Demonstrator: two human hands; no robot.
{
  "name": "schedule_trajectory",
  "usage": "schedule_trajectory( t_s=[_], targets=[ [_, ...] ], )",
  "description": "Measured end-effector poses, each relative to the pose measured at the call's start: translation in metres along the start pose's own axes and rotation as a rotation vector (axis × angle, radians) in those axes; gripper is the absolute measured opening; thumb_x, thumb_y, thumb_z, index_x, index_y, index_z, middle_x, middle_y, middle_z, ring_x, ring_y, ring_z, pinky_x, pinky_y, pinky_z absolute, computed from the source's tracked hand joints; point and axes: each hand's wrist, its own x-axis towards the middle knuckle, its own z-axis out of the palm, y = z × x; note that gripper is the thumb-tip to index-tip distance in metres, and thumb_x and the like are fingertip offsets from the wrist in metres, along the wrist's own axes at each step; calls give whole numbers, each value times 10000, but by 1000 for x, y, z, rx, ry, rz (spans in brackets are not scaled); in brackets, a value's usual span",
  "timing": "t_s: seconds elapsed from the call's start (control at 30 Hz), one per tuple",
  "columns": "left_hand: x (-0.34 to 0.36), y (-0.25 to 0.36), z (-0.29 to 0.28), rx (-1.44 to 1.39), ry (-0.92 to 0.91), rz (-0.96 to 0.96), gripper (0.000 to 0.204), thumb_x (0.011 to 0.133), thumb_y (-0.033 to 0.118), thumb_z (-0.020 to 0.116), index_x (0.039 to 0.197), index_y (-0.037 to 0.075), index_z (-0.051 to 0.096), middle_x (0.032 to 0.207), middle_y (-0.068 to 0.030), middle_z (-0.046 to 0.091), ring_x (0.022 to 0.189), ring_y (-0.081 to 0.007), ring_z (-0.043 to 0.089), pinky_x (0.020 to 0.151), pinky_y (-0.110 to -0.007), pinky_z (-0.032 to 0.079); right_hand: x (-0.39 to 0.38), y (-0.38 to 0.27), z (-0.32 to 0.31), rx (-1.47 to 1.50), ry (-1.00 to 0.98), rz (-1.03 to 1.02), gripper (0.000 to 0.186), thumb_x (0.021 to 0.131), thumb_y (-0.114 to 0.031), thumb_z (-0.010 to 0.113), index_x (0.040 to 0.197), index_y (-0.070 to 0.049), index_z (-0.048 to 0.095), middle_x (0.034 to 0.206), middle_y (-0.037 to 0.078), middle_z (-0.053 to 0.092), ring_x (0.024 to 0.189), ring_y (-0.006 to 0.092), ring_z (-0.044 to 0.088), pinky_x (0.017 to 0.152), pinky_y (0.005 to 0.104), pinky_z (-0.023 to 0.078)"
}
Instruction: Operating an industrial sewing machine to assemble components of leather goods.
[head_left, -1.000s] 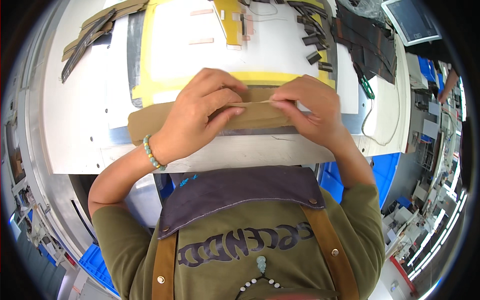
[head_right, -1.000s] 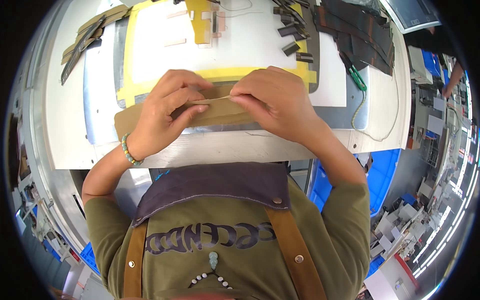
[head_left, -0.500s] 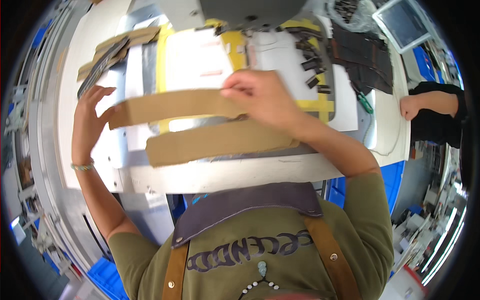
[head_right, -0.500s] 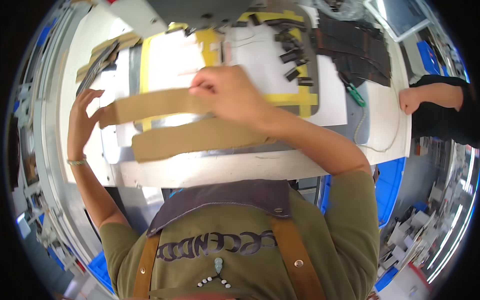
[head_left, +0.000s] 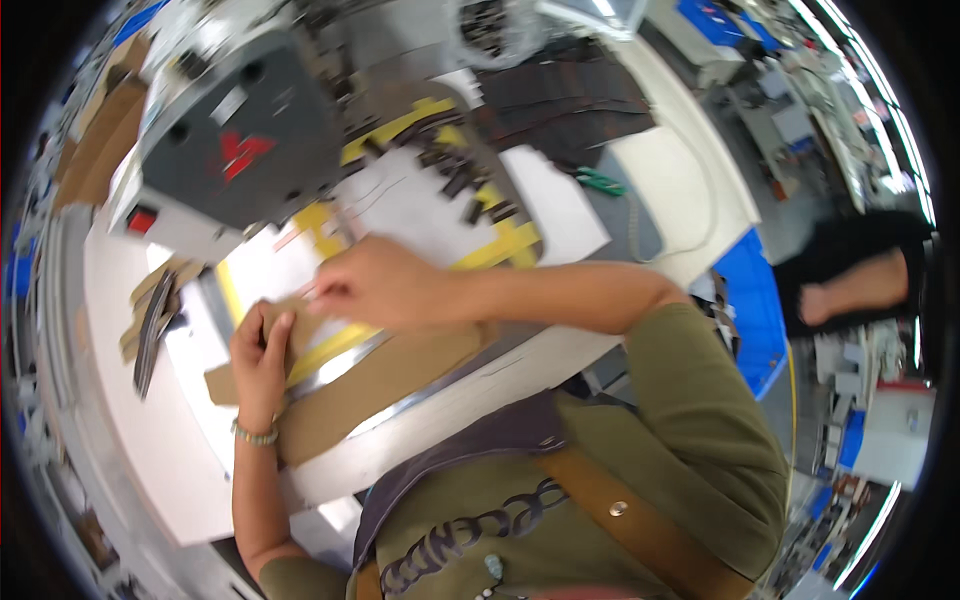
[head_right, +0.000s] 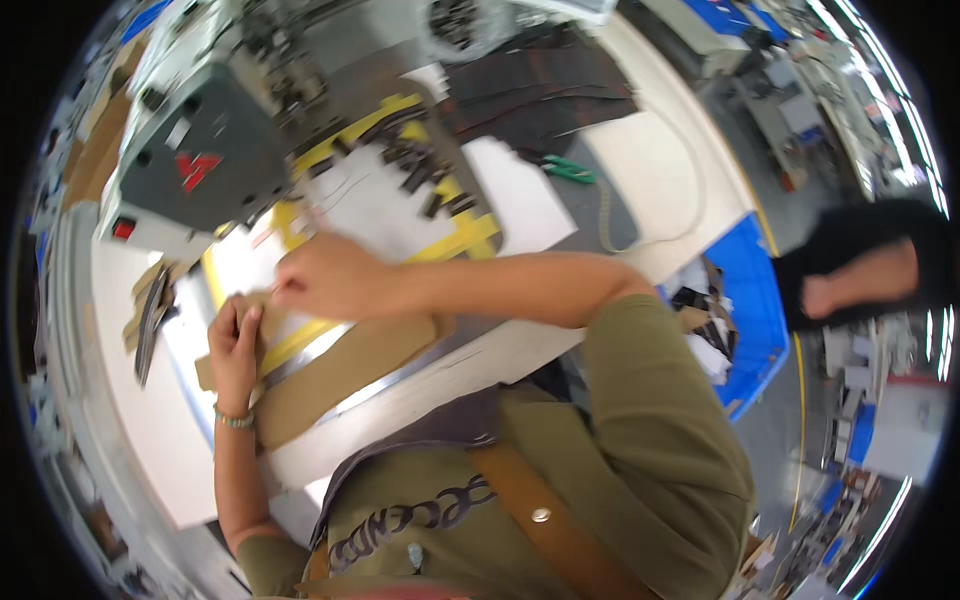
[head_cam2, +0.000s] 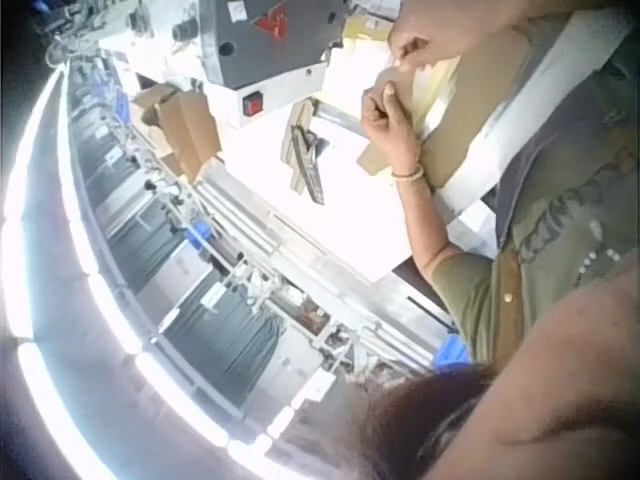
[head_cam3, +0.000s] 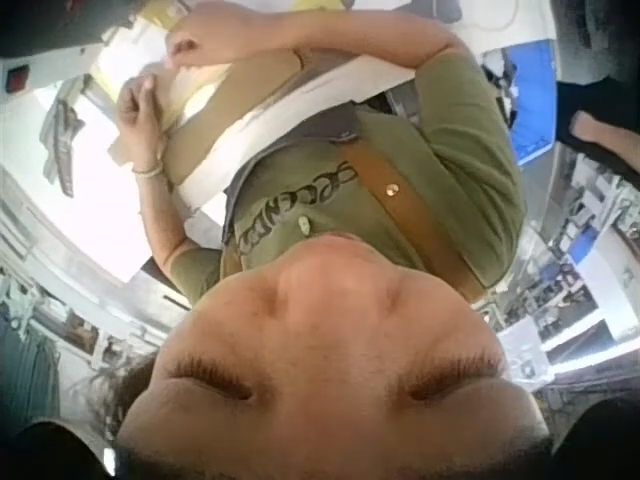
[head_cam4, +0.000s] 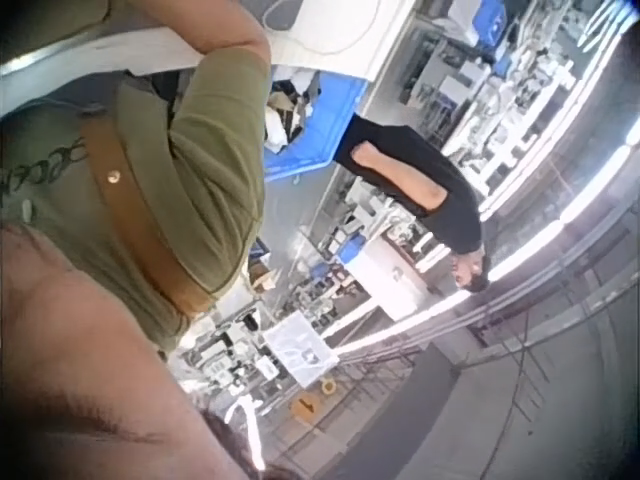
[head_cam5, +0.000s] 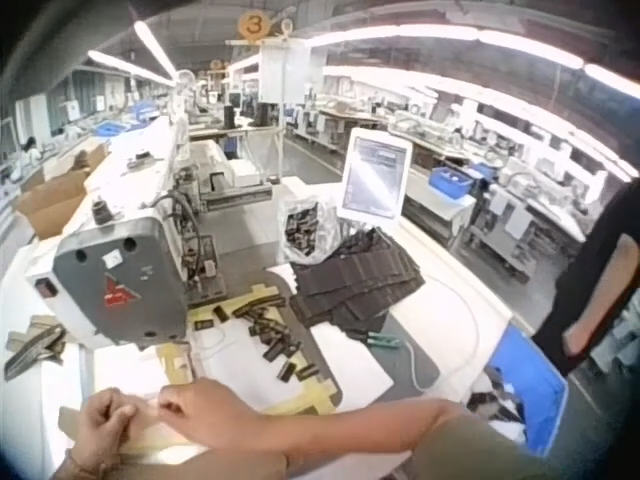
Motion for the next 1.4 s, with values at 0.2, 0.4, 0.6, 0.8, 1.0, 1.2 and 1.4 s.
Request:
schedule_trajectory(
  t_s=[0.2, 0.4, 0.6, 0.8, 1.0, 1.2, 1.4],
  targets=[
    [0, -45, -133, 127, 728, 181, 232, 1107, 211, 674, 1057, -10, 724, 954, 27, 712, 848, -70, 589, 756, -252, 498, -17, 51, -81, -664, 30, -258, 220, 1019, -241, 677, 1132, -71, 756, 1264, 118, 710, 1192, 294, 659, 969, 455, 548],
    [-5, 16, -212, 683, 489, 407, 230, 1083, 144, 605, 1119, -65, 694, 951, -137, 740, 864, -166, 674, 803, -334, 556, -16, 83, -80, -937, -107, -383, 538, 1086, -423, 596, 1488, -66, 617, 1654, 66, 498, 1550, 274, 423, 1289, 559, 304],
    [63, 2, -67, 196, -371, 97, 133, 1029, 65, 655, 1033, -61, 699, 921, -84, 617, 806, -171, 545, 723, -313, 443, -5, 70, -85, -1090, -212, -233, 627, 1101, -499, 542, 1559, -71, 546, 1676, 73, 474, 1604, 244, 345, 1345, 566, 194],
    [87, 19, -8, 223, -164, 31, 121, 993, 86, 746, 1052, -17, 728, 934, -55, 668, 821, -162, 585, 768, -291, 479, 14, 70, -84, -1070, -25, -327, 422, 1051, -402, 644, 1255, -48, 748, 1403, 96, 689, 1421, 230, 555, 1272, 552, 332],
    [65, -12, 6, 148, 188, -57, 94, 1012, 27, 713, 1073, -31, 754, 921, -51, 735, 775, -123, 614, 753, -274, 511, 6, 82, -71, -775, -91, -525, 288, 974, -266, 743, 1181, -67, 754, 1313, 58, 709, 1312, 223, 623, 1222, 520, 408],
    [83, 1, 8, 184, 37, 18, 104, 1035, 52, 715, 1045, -34, 773, 937, -6, 749, 830, -60, 606, 775, -239, 500, 8, 94, -79, -787, -47, -473, 292, 971, -252, 745, 1194, -65, 761, 1315, 57, 715, 1327, 229, 614, 1232, 520, 400],
    [104, -30, 20, 33, 74, -152, 86, 1015, 28, 747, 1051, -41, 785, 999, -13, 787, 900, -62, 677, 827, -232, 546, 11, 89, -83, -801, -41, -431, 236, 988, -224, 722, 1139, -57, 790, 1361, 68, 706, 1359, 237, 601, 1249, 508, 388]
  ],
)
